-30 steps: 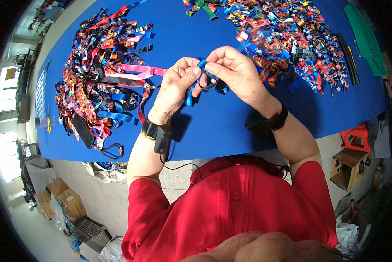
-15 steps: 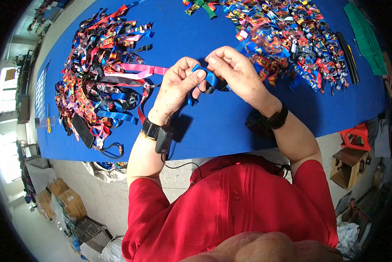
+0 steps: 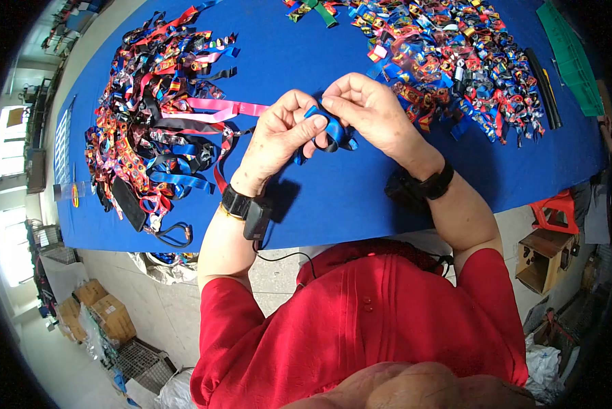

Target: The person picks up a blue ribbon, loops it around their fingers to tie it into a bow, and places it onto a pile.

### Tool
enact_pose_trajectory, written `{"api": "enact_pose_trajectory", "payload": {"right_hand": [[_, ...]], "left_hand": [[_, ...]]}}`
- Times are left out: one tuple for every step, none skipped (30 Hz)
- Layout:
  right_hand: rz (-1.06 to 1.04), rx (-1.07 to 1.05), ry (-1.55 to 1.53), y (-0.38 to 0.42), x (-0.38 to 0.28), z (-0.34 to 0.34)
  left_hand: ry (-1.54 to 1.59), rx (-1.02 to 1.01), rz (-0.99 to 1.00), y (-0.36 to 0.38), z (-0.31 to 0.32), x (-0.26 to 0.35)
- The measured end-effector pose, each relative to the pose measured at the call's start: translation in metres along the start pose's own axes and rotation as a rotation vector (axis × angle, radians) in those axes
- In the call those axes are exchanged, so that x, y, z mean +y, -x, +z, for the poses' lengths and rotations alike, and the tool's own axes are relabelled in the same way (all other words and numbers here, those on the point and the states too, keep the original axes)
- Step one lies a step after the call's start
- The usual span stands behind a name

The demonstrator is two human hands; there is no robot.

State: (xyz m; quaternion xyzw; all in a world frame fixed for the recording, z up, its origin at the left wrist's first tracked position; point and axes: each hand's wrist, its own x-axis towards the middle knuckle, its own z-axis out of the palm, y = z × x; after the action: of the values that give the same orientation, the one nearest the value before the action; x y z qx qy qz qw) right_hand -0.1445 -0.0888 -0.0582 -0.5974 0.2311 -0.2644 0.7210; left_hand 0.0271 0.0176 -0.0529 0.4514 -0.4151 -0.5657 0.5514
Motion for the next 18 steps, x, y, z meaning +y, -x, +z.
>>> {"api": "enact_pose_trajectory", "payload": {"right_hand": [[-0.037, 0.014, 0.008, -0.001, 0.0, 0.0], [-0.073, 0.029, 0.015, -0.002, 0.0, 0.0], [-0.109, 0.044, 0.023, -0.003, 0.0, 0.001], [-0.125, 0.036, -0.003, -0.002, -0.001, 0.002], [-0.141, 0.027, -0.028, -0.002, -0.004, 0.004], [-0.158, 0.017, -0.053, -0.001, -0.007, 0.005], [-0.15, -0.001, -0.048, 0.001, -0.011, 0.006], [-0.143, -0.02, -0.043, 0.004, -0.016, 0.007], [-0.135, -0.039, -0.037, 0.006, -0.018, 0.008], [-0.184, -0.041, 0.025, 0.007, -0.019, 0.008], [-0.233, -0.044, 0.087, 0.008, -0.019, 0.009], [-0.281, -0.047, 0.149, 0.009, -0.019, 0.01], [-0.289, -0.064, 0.191, 0.01, -0.023, 0.011], [-0.298, -0.081, 0.232, 0.012, -0.028, 0.011], [-0.306, -0.097, 0.274, 0.013, -0.031, 0.012], [-0.358, -0.095, 0.347, 0.012, -0.03, 0.011], [-0.41, -0.094, 0.419, 0.011, -0.028, 0.009], [-0.462, -0.093, 0.492, 0.011, -0.027, 0.008]], "left_hand": [[0.025, 0.001, -0.001, 0.0, 0.0, 0.001], [0.051, 0.0, -0.003, -0.001, 0.0, 0.001], [0.077, 0.0, -0.005, -0.001, 0.0, 0.002], [0.081, -0.001, -0.012, -0.002, -0.001, 0.001], [0.084, -0.002, -0.019, -0.002, -0.003, 0.0], [0.088, -0.002, -0.025, -0.003, -0.005, -0.001], [0.099, 0.021, -0.028, -0.003, -0.004, -0.001], [0.111, 0.044, -0.03, -0.003, -0.003, 0.0], [0.122, 0.068, -0.032, -0.003, -0.002, 0.0], [0.127, 0.061, -0.026, -0.003, -0.003, -0.001], [0.132, 0.055, -0.02, -0.004, -0.006, -0.004], [0.137, 0.048, -0.014, -0.003, -0.008, -0.005], [0.149, 0.05, -0.006, -0.003, -0.008, -0.005], [0.161, 0.052, 0.002, -0.003, -0.008, -0.006], [0.174, 0.052, 0.01, -0.003, -0.008, -0.006], [0.187, 0.03, 0.009, -0.003, -0.01, -0.006], [0.201, 0.007, 0.008, -0.003, -0.014, -0.006], [0.215, -0.015, 0.007, -0.003, -0.016, -0.005]]}}
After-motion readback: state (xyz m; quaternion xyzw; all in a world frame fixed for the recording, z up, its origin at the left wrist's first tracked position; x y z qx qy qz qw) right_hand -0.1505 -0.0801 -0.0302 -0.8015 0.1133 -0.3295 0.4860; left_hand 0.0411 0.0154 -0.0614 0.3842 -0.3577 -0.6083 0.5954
